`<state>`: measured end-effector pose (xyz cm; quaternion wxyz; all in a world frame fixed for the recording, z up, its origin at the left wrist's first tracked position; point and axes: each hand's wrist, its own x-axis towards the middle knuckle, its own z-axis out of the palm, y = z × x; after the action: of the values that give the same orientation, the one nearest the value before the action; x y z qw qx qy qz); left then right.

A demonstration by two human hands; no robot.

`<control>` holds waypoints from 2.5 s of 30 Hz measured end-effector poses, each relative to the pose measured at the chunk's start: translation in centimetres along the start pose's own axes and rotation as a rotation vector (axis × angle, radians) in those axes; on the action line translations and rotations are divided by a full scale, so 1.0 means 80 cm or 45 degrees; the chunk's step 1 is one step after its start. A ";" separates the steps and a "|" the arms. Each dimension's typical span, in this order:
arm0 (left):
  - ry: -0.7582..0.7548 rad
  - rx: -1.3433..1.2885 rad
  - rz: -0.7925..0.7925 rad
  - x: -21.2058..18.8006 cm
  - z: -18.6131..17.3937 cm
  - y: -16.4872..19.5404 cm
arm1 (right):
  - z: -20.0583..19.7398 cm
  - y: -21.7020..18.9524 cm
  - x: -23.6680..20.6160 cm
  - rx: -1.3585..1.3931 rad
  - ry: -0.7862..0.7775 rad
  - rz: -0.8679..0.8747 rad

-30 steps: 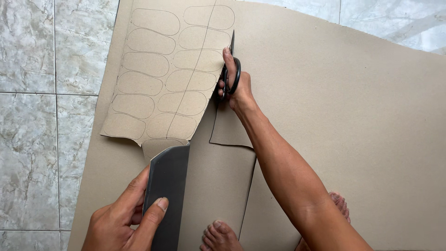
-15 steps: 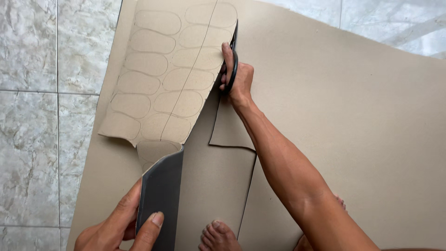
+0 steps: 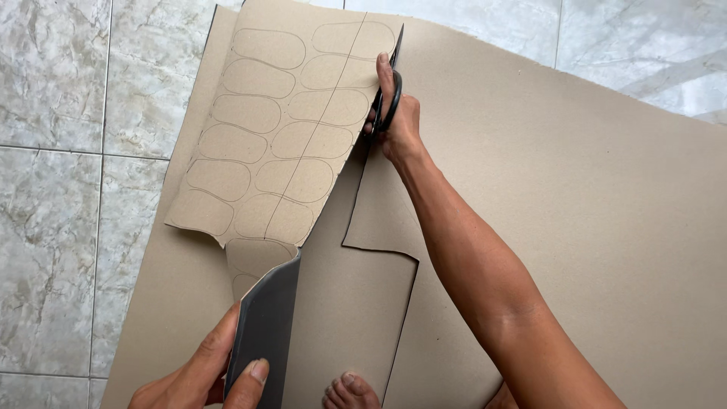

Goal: The person sits on a tiled floor and cuts cardboard sheets marked with drawn sandal-sole outlines into individual pattern pieces using scissors. They cut along the outlines, separate finished pieces into a pile, and reposition the sheets to continue cutting more pairs.

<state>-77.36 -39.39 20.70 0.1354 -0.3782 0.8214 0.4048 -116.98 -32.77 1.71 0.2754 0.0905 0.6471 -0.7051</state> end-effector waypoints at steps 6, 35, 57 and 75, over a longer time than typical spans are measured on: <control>0.429 0.226 0.823 -0.001 0.002 0.008 | -0.005 -0.013 0.011 -0.145 0.075 -0.162; 0.023 -0.417 -0.726 -0.029 0.147 -0.288 | -0.036 0.038 -0.203 -0.183 -0.768 0.289; 0.583 0.074 -0.181 -0.023 0.096 -0.297 | -0.060 -0.014 -0.166 -1.143 -0.382 -0.473; 0.553 -1.583 -0.081 0.238 0.041 -0.209 | 0.122 0.151 -0.287 -0.081 -0.648 0.742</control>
<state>-78.26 -53.07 -0.86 -0.2650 -0.4832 0.4316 0.7141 -89.55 -36.09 3.81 0.6186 0.0841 0.5267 -0.5769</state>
